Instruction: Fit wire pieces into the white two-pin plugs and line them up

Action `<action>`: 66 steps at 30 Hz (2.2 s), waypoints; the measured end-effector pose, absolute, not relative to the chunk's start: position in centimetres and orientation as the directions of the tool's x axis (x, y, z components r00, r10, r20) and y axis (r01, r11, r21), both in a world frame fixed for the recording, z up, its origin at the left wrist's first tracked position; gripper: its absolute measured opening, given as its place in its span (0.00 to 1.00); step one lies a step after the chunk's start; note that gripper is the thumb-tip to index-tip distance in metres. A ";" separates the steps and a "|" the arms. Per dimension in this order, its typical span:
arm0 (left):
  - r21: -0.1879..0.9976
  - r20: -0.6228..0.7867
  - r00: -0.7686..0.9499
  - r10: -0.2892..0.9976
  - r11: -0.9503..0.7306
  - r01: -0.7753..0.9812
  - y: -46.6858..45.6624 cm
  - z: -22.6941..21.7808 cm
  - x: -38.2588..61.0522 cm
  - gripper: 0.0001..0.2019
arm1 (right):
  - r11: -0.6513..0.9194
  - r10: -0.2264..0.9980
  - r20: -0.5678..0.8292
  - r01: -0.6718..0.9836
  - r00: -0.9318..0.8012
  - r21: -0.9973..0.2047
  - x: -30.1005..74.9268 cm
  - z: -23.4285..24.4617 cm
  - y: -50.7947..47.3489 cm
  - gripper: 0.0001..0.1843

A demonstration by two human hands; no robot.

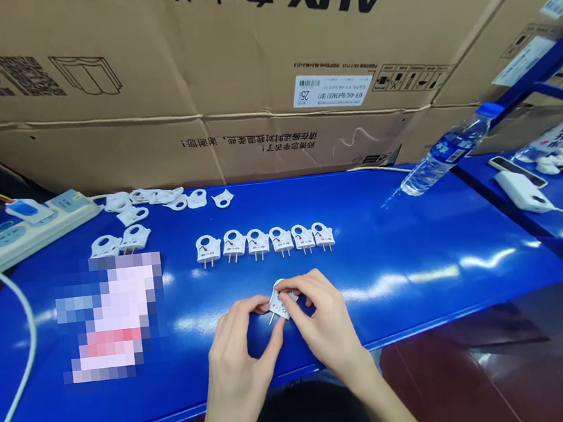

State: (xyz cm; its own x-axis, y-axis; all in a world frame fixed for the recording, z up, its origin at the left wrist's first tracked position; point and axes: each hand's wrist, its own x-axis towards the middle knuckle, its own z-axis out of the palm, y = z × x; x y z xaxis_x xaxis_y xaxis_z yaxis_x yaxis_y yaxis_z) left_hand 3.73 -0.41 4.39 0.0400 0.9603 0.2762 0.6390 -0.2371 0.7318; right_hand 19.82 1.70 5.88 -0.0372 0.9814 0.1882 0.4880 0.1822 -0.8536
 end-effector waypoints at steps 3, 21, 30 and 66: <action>0.728 0.290 0.043 0.956 -0.249 0.638 -0.4 4.4 3.7 0.10 | 0.184 0.981 0.189 0.486 -0.040 -0.855 19.8 5.9 1.7 0.08; 0.728 0.272 0.058 0.961 -0.245 0.641 -0.4 4.1 3.6 0.10 | 0.137 0.989 0.147 0.466 -0.016 -0.874 19.9 5.9 1.6 0.11; 0.713 0.303 0.113 0.946 -0.304 0.632 -0.3 4.7 3.7 0.07 | 0.201 0.978 0.203 0.496 -0.051 -0.845 19.9 5.6 1.7 0.12; 0.186 0.477 -0.202 0.855 0.126 0.974 3.3 7.4 -3.5 0.18 | 0.246 0.969 0.202 0.542 -0.140 -0.804 19.8 6.0 1.3 0.13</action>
State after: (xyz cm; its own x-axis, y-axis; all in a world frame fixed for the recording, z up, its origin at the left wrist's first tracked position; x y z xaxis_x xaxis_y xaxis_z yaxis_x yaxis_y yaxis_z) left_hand -3.48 3.28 7.37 -0.2020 0.8552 0.4773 0.9744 0.1263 0.1860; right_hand 19.79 1.27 6.02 -0.1399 0.9693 0.2020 0.5415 0.2457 -0.8040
